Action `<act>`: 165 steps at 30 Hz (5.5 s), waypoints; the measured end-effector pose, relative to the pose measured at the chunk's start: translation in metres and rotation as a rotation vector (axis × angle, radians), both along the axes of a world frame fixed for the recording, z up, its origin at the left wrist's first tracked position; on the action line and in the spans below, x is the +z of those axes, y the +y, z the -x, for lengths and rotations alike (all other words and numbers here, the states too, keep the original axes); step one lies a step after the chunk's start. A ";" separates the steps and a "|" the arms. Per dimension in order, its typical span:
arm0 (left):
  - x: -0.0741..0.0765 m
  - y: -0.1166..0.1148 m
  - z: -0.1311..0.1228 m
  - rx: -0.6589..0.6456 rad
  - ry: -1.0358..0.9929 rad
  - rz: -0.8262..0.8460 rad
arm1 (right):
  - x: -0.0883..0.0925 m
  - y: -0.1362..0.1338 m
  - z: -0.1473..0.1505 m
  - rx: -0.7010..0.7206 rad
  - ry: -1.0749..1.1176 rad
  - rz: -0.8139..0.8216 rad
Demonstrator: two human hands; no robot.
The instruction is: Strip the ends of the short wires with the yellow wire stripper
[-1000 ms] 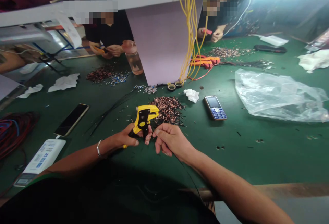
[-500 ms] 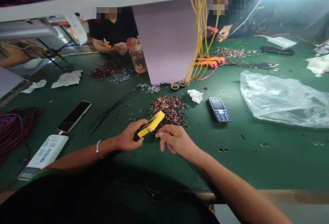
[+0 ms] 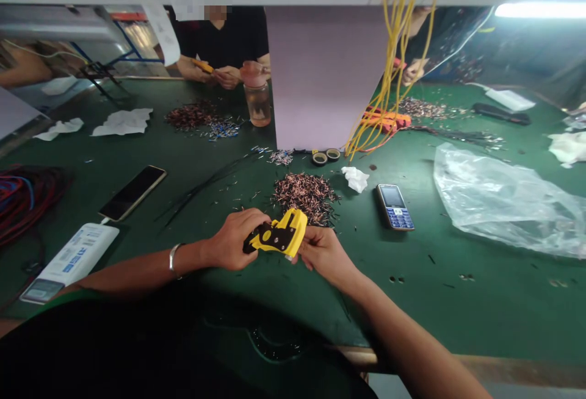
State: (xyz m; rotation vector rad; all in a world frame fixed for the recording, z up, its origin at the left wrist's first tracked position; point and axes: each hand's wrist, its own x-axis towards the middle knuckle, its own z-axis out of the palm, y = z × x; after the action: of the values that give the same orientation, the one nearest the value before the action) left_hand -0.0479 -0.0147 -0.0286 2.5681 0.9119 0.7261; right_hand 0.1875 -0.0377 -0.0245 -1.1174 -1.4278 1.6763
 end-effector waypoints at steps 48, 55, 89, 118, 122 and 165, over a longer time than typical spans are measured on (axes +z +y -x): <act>-0.008 0.006 -0.001 0.034 -0.051 0.079 | 0.005 0.000 0.003 -0.051 -0.008 0.096; -0.012 0.008 0.000 0.081 -0.006 0.107 | 0.002 0.000 0.002 -0.066 -0.030 0.096; 0.004 0.036 0.001 -0.454 -0.666 1.721 | 0.014 0.018 -0.024 -0.331 -0.094 -0.145; 0.003 0.031 -0.017 -0.355 -0.695 1.544 | 0.022 0.013 -0.026 -0.342 -0.126 -0.151; -0.003 0.027 -0.021 -0.305 -0.715 1.465 | 0.019 0.020 -0.030 -0.466 -0.062 -0.126; 0.007 0.026 -0.010 -0.423 -0.654 1.526 | 0.015 0.002 -0.024 -0.298 -0.372 -0.572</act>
State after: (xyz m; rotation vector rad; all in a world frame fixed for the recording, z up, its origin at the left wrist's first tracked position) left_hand -0.0377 0.0117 -0.0217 0.9848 0.3502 0.3814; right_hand 0.2116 -0.0356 -0.0096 -1.2574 -1.7171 0.7982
